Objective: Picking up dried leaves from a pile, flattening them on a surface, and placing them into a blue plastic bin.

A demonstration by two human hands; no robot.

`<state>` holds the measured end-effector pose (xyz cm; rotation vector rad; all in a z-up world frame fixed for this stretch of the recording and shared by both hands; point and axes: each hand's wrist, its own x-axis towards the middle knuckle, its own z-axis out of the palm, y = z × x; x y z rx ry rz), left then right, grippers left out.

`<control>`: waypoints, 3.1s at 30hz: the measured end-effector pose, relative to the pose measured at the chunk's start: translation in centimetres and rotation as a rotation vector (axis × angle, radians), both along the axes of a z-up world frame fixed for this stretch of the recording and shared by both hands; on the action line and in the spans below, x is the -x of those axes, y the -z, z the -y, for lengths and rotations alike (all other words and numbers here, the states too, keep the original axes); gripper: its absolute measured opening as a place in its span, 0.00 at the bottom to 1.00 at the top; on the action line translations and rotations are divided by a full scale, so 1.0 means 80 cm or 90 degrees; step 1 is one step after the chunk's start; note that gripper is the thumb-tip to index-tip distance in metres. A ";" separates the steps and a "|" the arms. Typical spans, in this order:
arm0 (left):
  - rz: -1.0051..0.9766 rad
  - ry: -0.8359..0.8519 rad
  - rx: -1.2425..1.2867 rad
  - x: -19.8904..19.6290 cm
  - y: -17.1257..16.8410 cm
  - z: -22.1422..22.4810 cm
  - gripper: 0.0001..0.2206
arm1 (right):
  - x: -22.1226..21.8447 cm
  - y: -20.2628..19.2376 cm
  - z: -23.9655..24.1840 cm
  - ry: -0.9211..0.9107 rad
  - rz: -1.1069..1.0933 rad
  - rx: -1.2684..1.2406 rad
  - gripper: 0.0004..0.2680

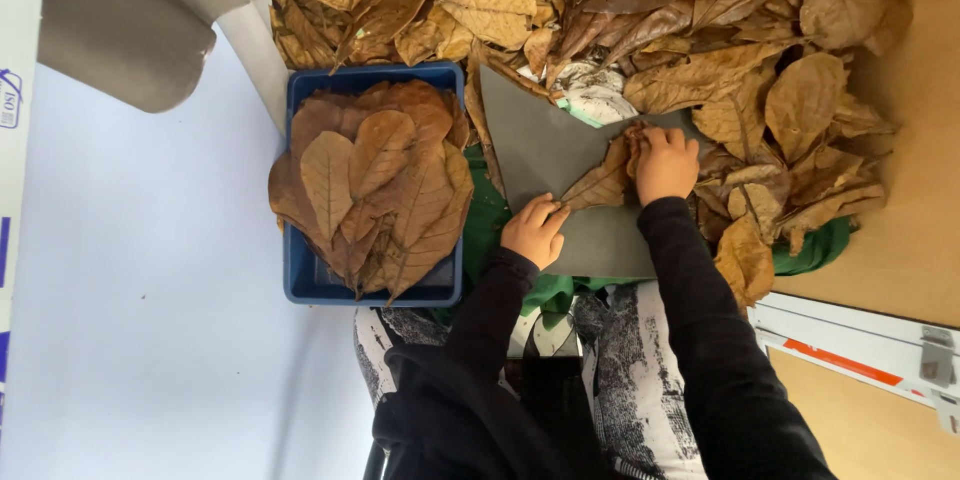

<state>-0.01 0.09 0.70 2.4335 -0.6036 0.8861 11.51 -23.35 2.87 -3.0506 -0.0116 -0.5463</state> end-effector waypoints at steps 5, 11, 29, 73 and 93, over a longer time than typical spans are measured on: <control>-0.074 -0.060 0.025 -0.005 -0.009 0.012 0.08 | 0.007 -0.035 -0.001 -0.018 -0.041 -0.067 0.06; -0.411 -0.295 0.082 -0.023 -0.008 0.040 0.14 | 0.087 -0.080 -0.063 -0.127 0.011 -0.069 0.05; -0.736 -0.250 -0.011 -0.058 -0.042 0.016 0.10 | 0.007 0.023 0.038 0.028 0.006 -0.077 0.07; -0.191 -0.312 0.123 -0.433 -0.059 0.067 0.07 | 0.111 -0.029 -0.057 -0.078 0.156 -0.270 0.06; -0.237 -0.194 0.356 -0.070 -0.254 -0.025 0.07 | 0.111 0.029 -0.018 -0.088 0.250 -0.382 0.07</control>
